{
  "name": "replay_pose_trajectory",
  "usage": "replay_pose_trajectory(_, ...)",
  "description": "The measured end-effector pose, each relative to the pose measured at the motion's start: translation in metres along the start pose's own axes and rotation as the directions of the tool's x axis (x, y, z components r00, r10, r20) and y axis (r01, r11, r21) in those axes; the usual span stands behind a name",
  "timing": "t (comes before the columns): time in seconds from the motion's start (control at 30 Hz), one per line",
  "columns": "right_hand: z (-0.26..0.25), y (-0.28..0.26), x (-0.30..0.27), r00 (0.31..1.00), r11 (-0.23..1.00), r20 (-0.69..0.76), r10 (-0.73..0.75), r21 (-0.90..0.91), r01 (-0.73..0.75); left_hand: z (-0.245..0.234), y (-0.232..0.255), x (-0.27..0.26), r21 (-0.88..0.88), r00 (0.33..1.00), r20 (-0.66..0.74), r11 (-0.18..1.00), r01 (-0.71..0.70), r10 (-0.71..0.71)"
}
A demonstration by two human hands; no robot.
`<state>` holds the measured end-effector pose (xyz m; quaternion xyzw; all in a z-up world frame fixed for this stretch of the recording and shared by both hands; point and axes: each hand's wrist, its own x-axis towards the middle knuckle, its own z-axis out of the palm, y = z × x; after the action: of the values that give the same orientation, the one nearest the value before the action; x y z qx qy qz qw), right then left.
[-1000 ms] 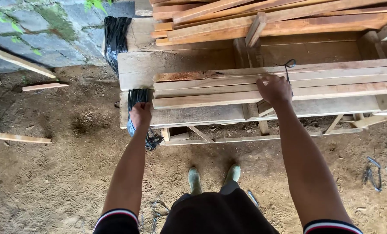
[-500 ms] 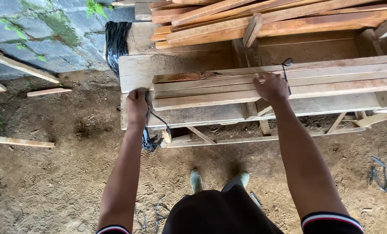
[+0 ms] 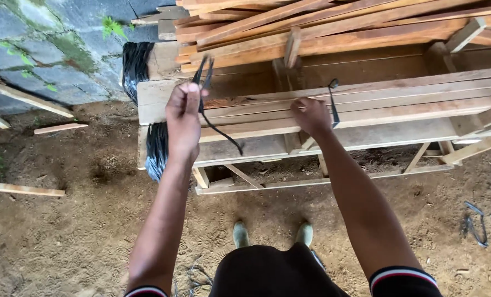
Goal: Group and tie thin wooden strips into bundles using flexible ties.
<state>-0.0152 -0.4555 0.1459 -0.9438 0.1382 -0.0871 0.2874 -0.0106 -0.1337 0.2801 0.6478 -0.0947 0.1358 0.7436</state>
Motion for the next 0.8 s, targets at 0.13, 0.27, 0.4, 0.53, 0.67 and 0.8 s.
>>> replay_pose_trajectory(0.13, -0.03, -0.044, -0.031, 0.982, 0.905, -0.098, -0.161, 0.383, 0.186, 0.049, 0.016, -0.017, -0.081, 1.0, 0.009, 0.997, 0.005, -0.004)
replay_pose_trajectory(0.27, -0.059, -0.054, -0.049, 0.844, 0.524, 0.082, -0.53, 0.814, 0.25, 0.104, -0.02, -0.036, -0.179, 0.997, 0.057, 0.981, 0.07, -0.061)
replay_pose_trajectory(0.4, -0.103, -0.042, -0.066, 0.818, 0.582, 0.097, -0.566, 0.75, 0.314, 0.156, -0.031, -0.06, -0.187, 0.988, 0.098, 0.972, 0.14, -0.123)
replay_pose_trajectory(0.53, -0.156, 0.002, -0.071, 0.858, 0.646, 0.095, -0.505, 0.701, 0.303, 0.183, -0.045, -0.073, -0.181, 0.982, 0.108, 0.968, 0.175, -0.157)
replay_pose_trajectory(0.67, -0.193, 0.07, -0.066, 0.845, 0.646, 0.083, -0.529, 0.684, 0.338, 0.206, -0.047, -0.081, -0.21, 0.978, 0.015, 0.955, 0.207, -0.209)
replay_pose_trajectory(0.8, -0.218, 0.13, -0.049, 0.838, 0.669, 0.08, -0.539, 0.645, 0.368, 0.219, -0.05, -0.075, -0.273, 0.968, -0.064, 0.937, 0.217, -0.242)
